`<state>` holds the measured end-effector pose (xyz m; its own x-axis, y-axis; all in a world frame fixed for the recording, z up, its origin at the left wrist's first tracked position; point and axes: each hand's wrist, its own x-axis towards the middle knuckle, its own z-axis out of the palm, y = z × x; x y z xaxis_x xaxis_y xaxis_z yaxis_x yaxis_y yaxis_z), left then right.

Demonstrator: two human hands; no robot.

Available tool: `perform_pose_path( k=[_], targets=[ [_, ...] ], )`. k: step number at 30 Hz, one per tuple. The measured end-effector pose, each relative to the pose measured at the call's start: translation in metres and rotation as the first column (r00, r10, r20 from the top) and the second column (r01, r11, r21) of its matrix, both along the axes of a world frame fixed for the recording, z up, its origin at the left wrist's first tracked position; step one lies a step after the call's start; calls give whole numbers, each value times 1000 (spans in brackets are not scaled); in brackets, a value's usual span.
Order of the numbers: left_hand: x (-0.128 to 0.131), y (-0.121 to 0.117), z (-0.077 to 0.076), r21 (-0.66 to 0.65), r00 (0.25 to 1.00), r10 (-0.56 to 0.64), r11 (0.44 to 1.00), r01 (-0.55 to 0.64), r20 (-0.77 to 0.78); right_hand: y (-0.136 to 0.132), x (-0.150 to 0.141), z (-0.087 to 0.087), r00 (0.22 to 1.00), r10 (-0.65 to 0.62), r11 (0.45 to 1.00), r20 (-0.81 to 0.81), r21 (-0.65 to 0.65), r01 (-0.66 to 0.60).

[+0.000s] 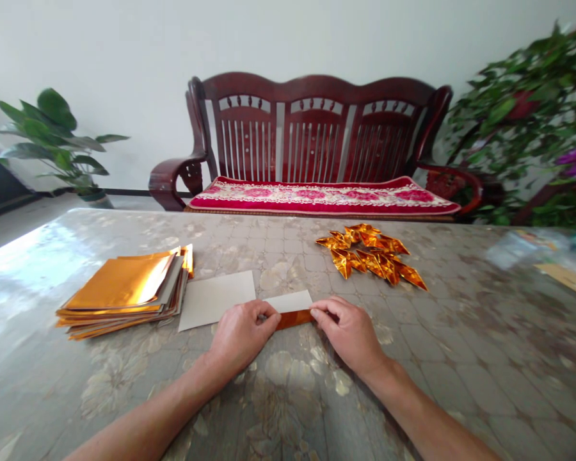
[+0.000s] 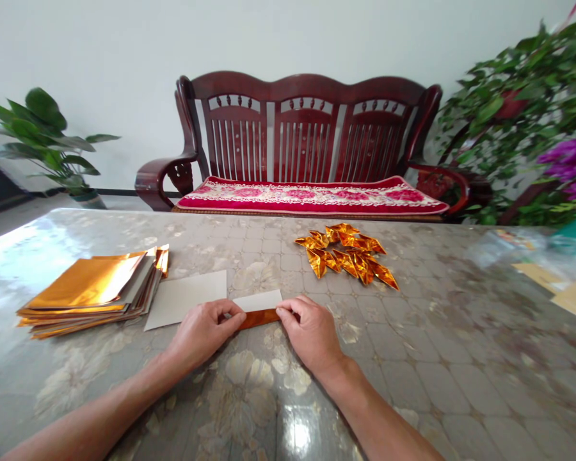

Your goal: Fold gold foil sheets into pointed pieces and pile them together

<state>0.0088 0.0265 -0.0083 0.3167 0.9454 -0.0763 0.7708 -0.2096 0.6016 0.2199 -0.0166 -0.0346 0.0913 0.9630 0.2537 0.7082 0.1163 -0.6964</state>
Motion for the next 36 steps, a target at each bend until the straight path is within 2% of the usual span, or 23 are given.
perform_pose_path(
  k=[4,9,16,28,36],
  targets=[
    [1,0,-1,-18,1000,17,1000,-17,-5,2,0,0,1000,14,999,-23,-32,-14],
    [2,1,-2,-33,1000,-5,999,4,-7,4,0,3,997,65,995,37,-80,-62],
    [1,-1,-5,47,998,-60,997,60,-1,0,-4,10,981,112,982,160,-170,-84],
    [1,-2,-10,165,986,-120,977,138,-112,-3,-9,7,930,77,993,361,-110,-39],
    [0,-1,-10,161,980,-149,972,169,-129,-6,-9,9,904,84,994,418,-94,-49]
  ],
)
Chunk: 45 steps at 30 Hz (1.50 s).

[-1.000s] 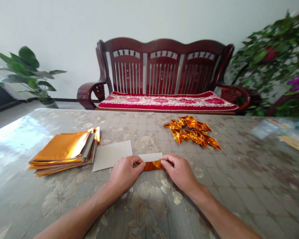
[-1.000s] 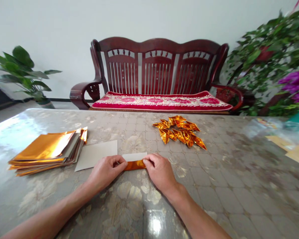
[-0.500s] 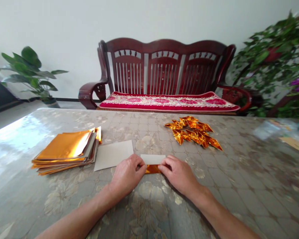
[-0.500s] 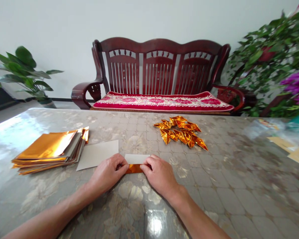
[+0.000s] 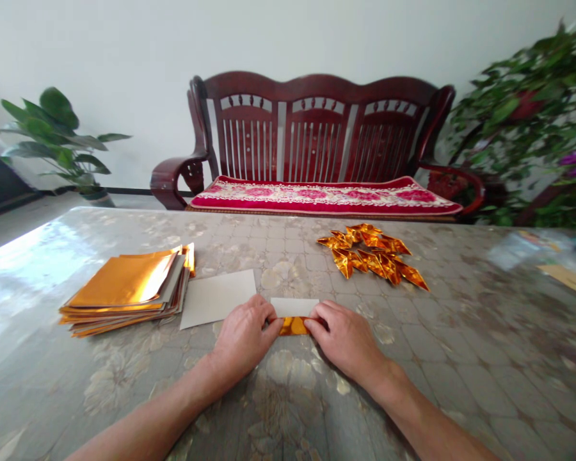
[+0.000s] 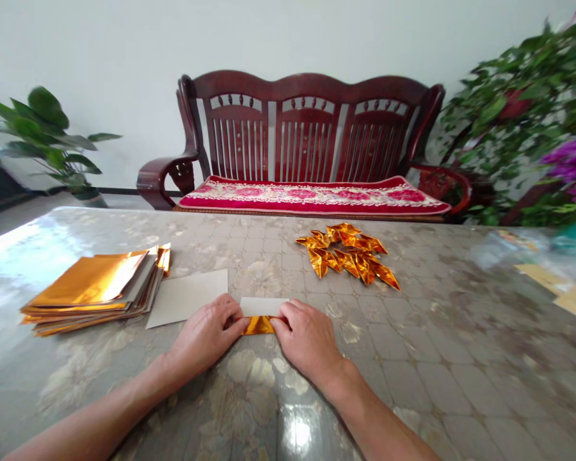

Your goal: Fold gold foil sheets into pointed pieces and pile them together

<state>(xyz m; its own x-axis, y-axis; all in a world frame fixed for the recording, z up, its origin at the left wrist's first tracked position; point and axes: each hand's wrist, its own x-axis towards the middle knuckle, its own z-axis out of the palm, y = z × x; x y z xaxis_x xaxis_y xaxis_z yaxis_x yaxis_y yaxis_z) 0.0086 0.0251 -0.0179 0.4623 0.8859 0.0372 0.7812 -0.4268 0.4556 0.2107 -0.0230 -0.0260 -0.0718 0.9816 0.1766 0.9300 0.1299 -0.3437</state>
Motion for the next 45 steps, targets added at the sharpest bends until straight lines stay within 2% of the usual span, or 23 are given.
perform_pose_path(
  k=[9,18,45],
  targets=[
    [-1,0,2,4,1000,7,1000,-7,-26,-3,1,1,999,31,1000,28,4,-31],
    [-1,1,3,13,998,-11,1000,11,-61,-9,2,1,991,60,995,119,74,-69],
    [0,0,2,23,997,5,1000,-3,-77,-8,0,-5,981,23,996,191,79,-39]
  ],
)
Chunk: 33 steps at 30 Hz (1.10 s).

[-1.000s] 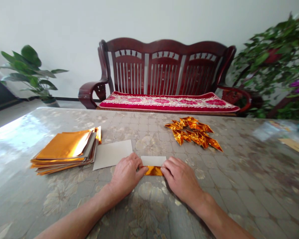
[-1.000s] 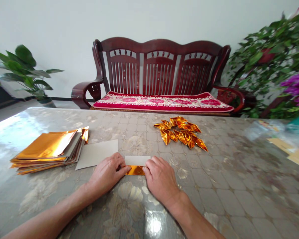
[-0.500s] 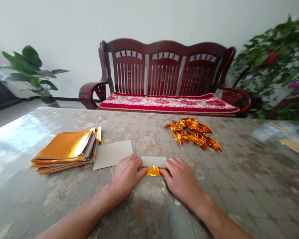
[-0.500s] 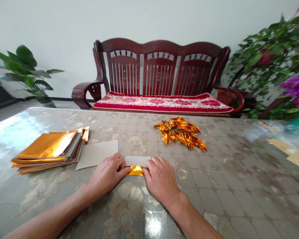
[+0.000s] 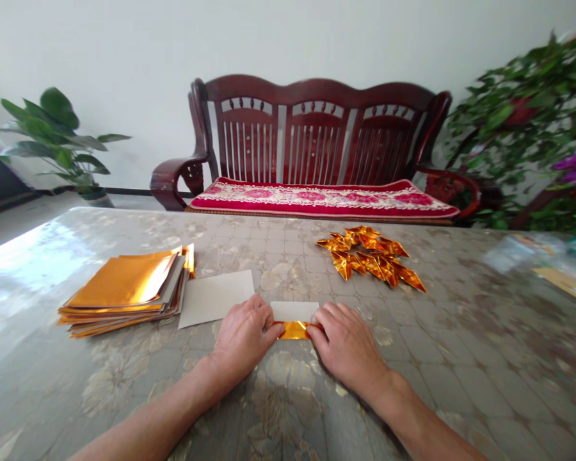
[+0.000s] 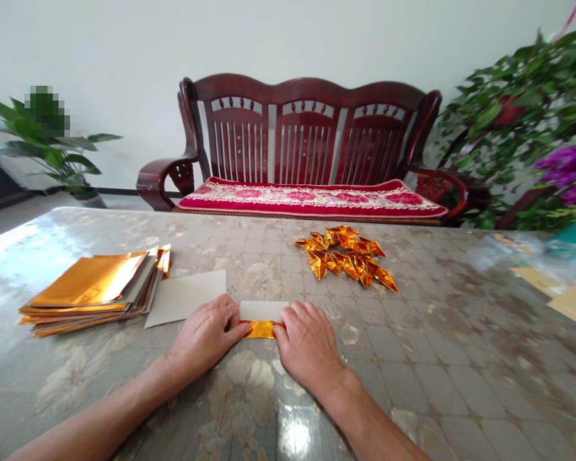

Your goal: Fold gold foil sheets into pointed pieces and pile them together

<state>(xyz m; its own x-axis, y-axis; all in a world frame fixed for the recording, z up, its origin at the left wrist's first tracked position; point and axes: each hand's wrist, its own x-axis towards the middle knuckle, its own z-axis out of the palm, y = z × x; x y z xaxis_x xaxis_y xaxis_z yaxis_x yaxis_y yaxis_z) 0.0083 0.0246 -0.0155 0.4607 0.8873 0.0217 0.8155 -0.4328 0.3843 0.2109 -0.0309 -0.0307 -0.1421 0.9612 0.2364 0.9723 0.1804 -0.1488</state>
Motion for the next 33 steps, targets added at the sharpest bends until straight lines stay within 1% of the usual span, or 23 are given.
perform_pose_path(
  k=[3,6,8,11,13,15,17,21,23,29,33],
  targets=[
    [-1,-2,-2,19,1000,-4,1000,4,-1,0,-1,0,1000,-18,1000,14,-2,18],
    [-3,-3,-5,88,1000,-19,996,17,24,0,-1,1,999,-42,999,10,-8,42],
    [-3,-4,-7,135,997,-54,990,47,52,0,0,1,998,-55,998,-6,-9,55],
    [-4,-6,-10,167,981,-176,973,161,83,-1,1,1,997,-68,998,-42,0,68],
    [-4,-7,-10,171,960,-271,952,256,73,-2,2,0,996,-71,997,-60,16,72],
    [-4,-10,-10,174,936,-352,923,342,29,-3,2,-1,995,-68,997,-69,29,70],
    [-3,-14,-8,177,914,-402,897,404,-51,-3,1,-2,996,-58,998,-73,33,61],
    [1,-27,-4,169,884,-401,880,445,-239,-5,-5,-2,995,-67,996,-74,47,70],
    [4,-34,-3,177,873,-390,875,450,-292,-5,-8,-3,994,-80,995,-75,59,85],
    [8,-51,-7,249,894,-323,880,405,-311,-3,-15,-4,993,-91,993,-81,66,97],
    [7,-57,-9,258,885,-292,881,397,-363,-3,-12,-4,991,-88,995,-100,45,93]
  ],
)
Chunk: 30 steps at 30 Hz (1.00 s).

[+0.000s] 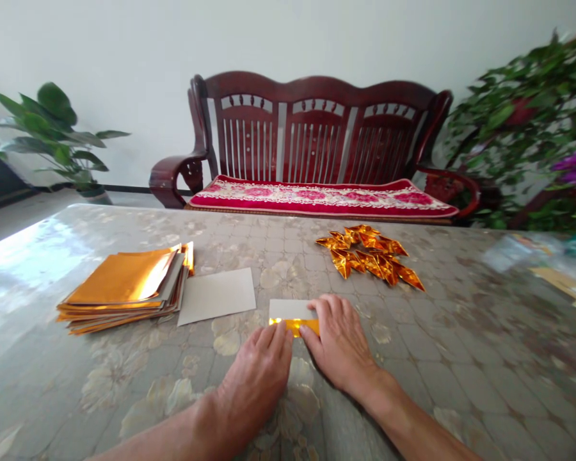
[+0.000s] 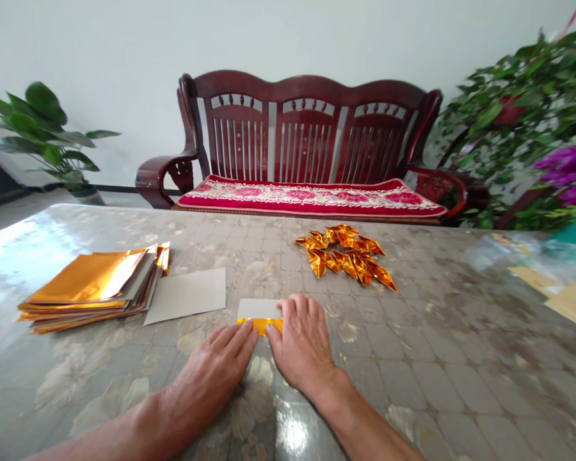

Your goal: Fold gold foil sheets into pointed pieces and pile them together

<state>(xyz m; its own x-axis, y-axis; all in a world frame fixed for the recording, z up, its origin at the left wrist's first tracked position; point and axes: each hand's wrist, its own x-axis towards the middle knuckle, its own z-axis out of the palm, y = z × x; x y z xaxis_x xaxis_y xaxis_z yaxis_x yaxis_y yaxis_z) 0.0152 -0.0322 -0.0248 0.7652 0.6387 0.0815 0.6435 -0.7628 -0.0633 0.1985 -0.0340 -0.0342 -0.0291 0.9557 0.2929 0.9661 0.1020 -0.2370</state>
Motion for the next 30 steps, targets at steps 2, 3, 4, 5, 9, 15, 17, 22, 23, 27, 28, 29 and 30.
perform_pose_path(
  k=[2,3,4,5,9,15,17,22,23,27,28,29,30],
  targets=[
    [-1,-2,-1,13,999,17,1000,-17,-28,-1,3,0,1000,1,1000,-4,-8,-1],
    [-1,-4,-2,22,999,29,999,-28,-37,-2,5,0,1000,1,1000,-4,-11,-1],
    [-2,-5,-3,31,998,41,999,-40,-43,-3,7,-1,1000,1,1000,-2,-12,-1],
    [-3,-6,-4,42,997,55,998,-53,-51,-4,9,-1,1000,1,1000,-1,-12,-1],
    [-8,-8,-6,77,991,93,993,-86,-98,-6,17,-5,1000,13,1000,-13,3,-13],
    [-16,2,-2,47,996,60,997,-57,-60,-6,28,-5,985,80,996,-154,44,-74],
    [-18,10,-2,34,998,55,998,-55,-17,-6,29,-3,974,103,994,-200,64,-92],
    [-19,26,-3,17,994,83,996,-84,75,-8,26,1,962,159,983,-222,131,-132],
    [-19,27,-4,19,991,102,994,-104,86,-9,25,2,961,177,978,-213,147,-148],
    [-18,28,-8,26,979,146,988,-151,146,-13,20,4,950,257,958,-178,175,-226],
    [-18,28,-9,17,977,138,990,-143,165,-13,19,5,949,265,957,-173,167,-236],
    [-18,28,-10,-1,975,124,992,-126,183,-13,18,6,949,267,958,-167,156,-242],
    [-17,29,-10,-26,975,104,995,-101,197,-13,17,6,952,261,961,-161,139,-240]
  ],
)
